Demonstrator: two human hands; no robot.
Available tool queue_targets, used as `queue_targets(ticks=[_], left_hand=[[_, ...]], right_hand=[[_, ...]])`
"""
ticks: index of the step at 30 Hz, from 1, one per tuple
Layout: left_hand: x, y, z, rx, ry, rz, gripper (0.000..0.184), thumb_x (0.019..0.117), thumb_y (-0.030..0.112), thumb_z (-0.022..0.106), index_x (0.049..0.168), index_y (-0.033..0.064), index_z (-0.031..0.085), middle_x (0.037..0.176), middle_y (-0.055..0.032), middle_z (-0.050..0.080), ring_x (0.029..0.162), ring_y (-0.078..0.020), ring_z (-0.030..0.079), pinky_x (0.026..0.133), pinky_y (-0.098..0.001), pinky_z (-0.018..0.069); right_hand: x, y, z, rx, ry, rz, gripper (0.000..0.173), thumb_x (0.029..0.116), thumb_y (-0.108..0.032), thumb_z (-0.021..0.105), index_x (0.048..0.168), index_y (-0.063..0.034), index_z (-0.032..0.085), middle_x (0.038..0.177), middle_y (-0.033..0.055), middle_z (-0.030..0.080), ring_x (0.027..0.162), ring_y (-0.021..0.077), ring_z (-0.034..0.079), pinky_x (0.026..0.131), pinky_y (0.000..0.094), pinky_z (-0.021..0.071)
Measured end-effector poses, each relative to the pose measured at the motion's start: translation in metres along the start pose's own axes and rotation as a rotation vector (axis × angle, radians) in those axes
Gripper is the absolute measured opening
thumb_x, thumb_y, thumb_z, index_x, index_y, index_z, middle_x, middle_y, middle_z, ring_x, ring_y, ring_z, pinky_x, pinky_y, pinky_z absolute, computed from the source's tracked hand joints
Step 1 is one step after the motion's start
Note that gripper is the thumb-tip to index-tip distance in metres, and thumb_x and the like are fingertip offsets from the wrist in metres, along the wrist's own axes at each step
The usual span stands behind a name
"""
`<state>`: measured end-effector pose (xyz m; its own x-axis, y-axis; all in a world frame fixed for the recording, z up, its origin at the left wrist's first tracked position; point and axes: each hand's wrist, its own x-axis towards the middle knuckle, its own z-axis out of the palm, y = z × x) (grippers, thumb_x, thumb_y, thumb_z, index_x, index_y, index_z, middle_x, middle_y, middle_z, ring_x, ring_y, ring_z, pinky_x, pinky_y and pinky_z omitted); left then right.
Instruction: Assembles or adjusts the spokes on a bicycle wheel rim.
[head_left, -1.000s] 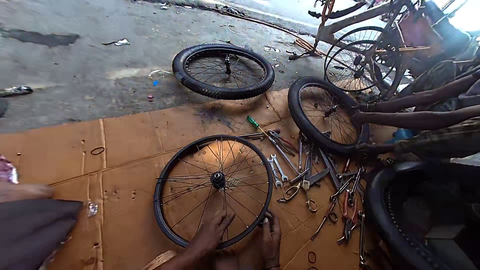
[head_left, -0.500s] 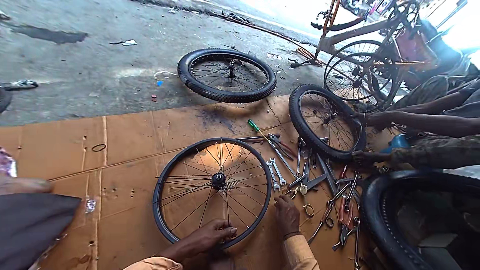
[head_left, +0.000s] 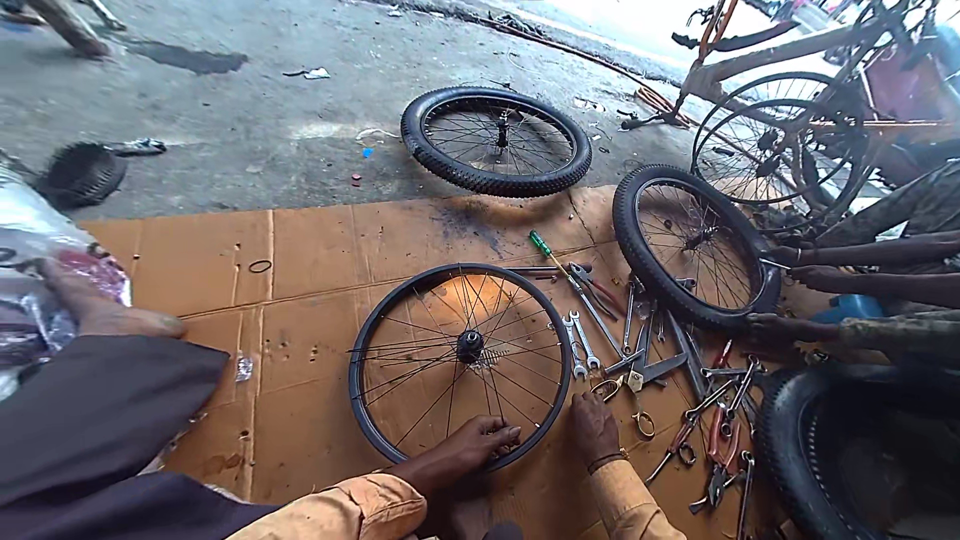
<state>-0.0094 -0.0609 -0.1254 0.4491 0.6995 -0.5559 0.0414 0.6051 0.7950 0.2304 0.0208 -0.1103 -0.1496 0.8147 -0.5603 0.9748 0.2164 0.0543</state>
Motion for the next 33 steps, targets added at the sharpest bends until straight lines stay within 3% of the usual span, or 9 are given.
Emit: queue_targets(ticks=[2,4,6,8,12,15,22,28,33], left_hand=[[0.005,0.002,0.007,-0.028,0.03,-0.003,0.033,0.1081,0.037,0.053,0.112,0.0077,0.068,0.104,-0.0021,0.071,0.09,-0.011,0.069,0.082,-0.0297,0.0575],[0.011,0.004,0.013,-0.041,0.068,-0.002,0.036,0.1087,0.039,0.05,0.111,0.0076,0.068,0.104,-0.0029,0.071,0.089,-0.0116,0.07,0.082,-0.0302,0.0582],[0.017,0.006,0.018,-0.044,0.106,-0.002,0.04,0.1093,0.042,0.047,0.11,0.0074,0.068,0.103,-0.0034,0.071,0.087,-0.0119,0.07,0.08,-0.0307,0.0586],[0.022,0.006,0.021,-0.049,0.131,0.003,0.041,0.1096,0.041,0.046,0.11,0.0065,0.068,0.102,-0.004,0.071,0.086,-0.0119,0.069,0.08,-0.0312,0.0582],[0.029,0.009,0.021,-0.024,0.155,-0.024,0.041,0.1091,0.042,0.048,0.11,0.0064,0.067,0.097,-0.0031,0.071,0.084,-0.0115,0.069,0.079,-0.0316,0.0578],[0.032,0.011,0.022,0.001,0.183,-0.034,0.04,0.1088,0.042,0.048,0.107,0.0067,0.068,0.093,-0.0022,0.071,0.08,-0.0111,0.068,0.076,-0.0309,0.0572],[0.039,0.008,0.028,0.044,0.229,-0.048,0.042,0.1072,0.044,0.051,0.103,0.0069,0.07,0.093,-0.0021,0.072,0.08,-0.0111,0.069,0.077,-0.0327,0.0574],[0.041,0.008,0.029,0.089,0.236,-0.063,0.048,0.1073,0.049,0.047,0.102,0.0089,0.073,0.094,-0.0028,0.074,0.082,-0.0136,0.07,0.081,-0.0381,0.0579],[0.042,0.006,0.027,0.115,0.234,-0.066,0.049,0.1073,0.05,0.046,0.101,0.0099,0.074,0.093,-0.0024,0.074,0.082,-0.0134,0.07,0.082,-0.0387,0.0577]], right_hand=[[0.0,-0.001,-0.002,-0.007,-0.015,0.014,0.033,0.0966,-0.011,0.054,0.127,0.0007,0.063,0.126,0.0202,0.064,0.125,0.0356,0.059,0.102,0.0475,0.0493],[-0.005,0.004,0.002,0.084,0.112,0.023,0.031,0.0935,-0.016,0.056,0.12,-0.0017,0.066,0.119,0.0172,0.068,0.118,0.0328,0.063,0.098,0.0469,0.0517],[-0.013,0.009,0.013,0.337,0.422,0.007,0.022,0.0887,-0.012,0.061,0.104,-0.0009,0.071,0.1,0.0157,0.072,0.097,0.0311,0.071,0.085,0.0482,0.0573],[-0.023,0.007,0.026,0.672,0.656,-0.019,0.019,0.0873,-0.008,0.062,0.101,0.0003,0.073,0.088,0.012,0.072,0.078,0.0247,0.071,0.072,0.0458,0.0594],[-0.057,-0.028,0.052,1.419,0.644,0.122,0.021,0.0962,-0.006,0.063,0.113,0.0042,0.071,0.097,0.0129,0.074,0.08,0.017,0.071,0.073,0.0331,0.0612],[-0.077,-0.062,0.066,1.701,0.641,0.229,0.021,0.0955,0.003,0.063,0.114,0.0089,0.069,0.096,0.0151,0.073,0.078,0.0163,0.071,0.073,0.0304,0.0613],[-0.071,-0.089,0.075,1.71,0.739,0.285,0.014,0.0899,0.008,0.068,0.102,0.0073,0.074,0.091,0.0116,0.075,0.075,0.0108,0.07,0.069,0.0242,0.0591],[-0.059,-0.09,0.089,1.733,0.755,0.203,0.016,0.0821,0.014,0.067,0.097,0.0091,0.072,0.104,0.0155,0.071,0.092,0.0147,0.07,0.082,0.027,0.0604],[-0.062,-0.093,0.091,1.715,0.75,0.184,0.017,0.0821,0.013,0.066,0.098,0.009,0.071,0.105,0.0164,0.072,0.094,0.0175,0.07,0.085,0.0294,0.06]])
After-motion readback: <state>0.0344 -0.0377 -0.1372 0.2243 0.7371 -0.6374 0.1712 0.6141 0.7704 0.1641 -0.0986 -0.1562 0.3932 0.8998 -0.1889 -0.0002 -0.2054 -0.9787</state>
